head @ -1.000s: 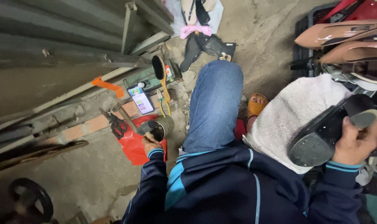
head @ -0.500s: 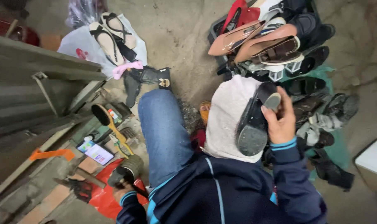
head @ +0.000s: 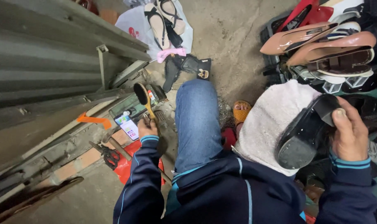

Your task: The person sits on the floor and cleans a black high-heeled shoe using a brush and a cloth. They alternate between brushing the shoe's surface and wiping it with a cloth, handling the shoe one at a time.

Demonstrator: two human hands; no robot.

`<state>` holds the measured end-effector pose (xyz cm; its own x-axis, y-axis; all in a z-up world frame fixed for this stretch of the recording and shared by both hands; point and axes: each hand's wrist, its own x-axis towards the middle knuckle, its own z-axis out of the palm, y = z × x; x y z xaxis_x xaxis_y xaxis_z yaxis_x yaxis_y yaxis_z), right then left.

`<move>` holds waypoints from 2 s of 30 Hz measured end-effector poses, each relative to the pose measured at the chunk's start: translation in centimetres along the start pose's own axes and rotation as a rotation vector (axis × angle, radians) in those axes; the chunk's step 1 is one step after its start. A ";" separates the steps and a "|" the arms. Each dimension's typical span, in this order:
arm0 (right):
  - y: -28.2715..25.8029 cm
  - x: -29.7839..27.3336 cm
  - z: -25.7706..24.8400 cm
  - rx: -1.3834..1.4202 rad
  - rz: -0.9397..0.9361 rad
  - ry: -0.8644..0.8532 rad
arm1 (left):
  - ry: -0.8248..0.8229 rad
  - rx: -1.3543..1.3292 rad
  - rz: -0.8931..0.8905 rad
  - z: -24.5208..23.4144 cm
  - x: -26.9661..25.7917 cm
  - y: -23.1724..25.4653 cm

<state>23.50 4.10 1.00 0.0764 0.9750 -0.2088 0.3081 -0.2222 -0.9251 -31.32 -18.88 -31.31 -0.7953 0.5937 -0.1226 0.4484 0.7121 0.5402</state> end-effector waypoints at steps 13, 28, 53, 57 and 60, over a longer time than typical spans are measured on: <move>0.7 -2.7 -5.3 0.710 0.149 0.566 | -0.111 0.275 -0.360 2.8 7.1 3.8; -1.1 -5.4 -2.6 0.058 -0.176 0.131 | 0.213 -0.549 0.157 -2.8 -0.3 12.2; 2.5 -10.6 -0.8 -0.322 -0.504 0.182 | -0.654 -0.451 1.184 -12.5 -20.7 42.4; 1.7 -10.2 -2.7 -0.241 -0.583 0.224 | -0.471 -0.397 1.229 -10.9 -18.7 43.9; 2.5 -11.0 -3.7 -0.294 -0.590 0.284 | -0.428 -0.504 1.084 -11.7 -18.4 44.6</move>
<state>26.94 -7.17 2.18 0.0497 0.9027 0.4275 0.6137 0.3101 -0.7261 -1.48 -2.38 4.77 0.1182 0.9208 0.3717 0.5047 -0.3781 0.7761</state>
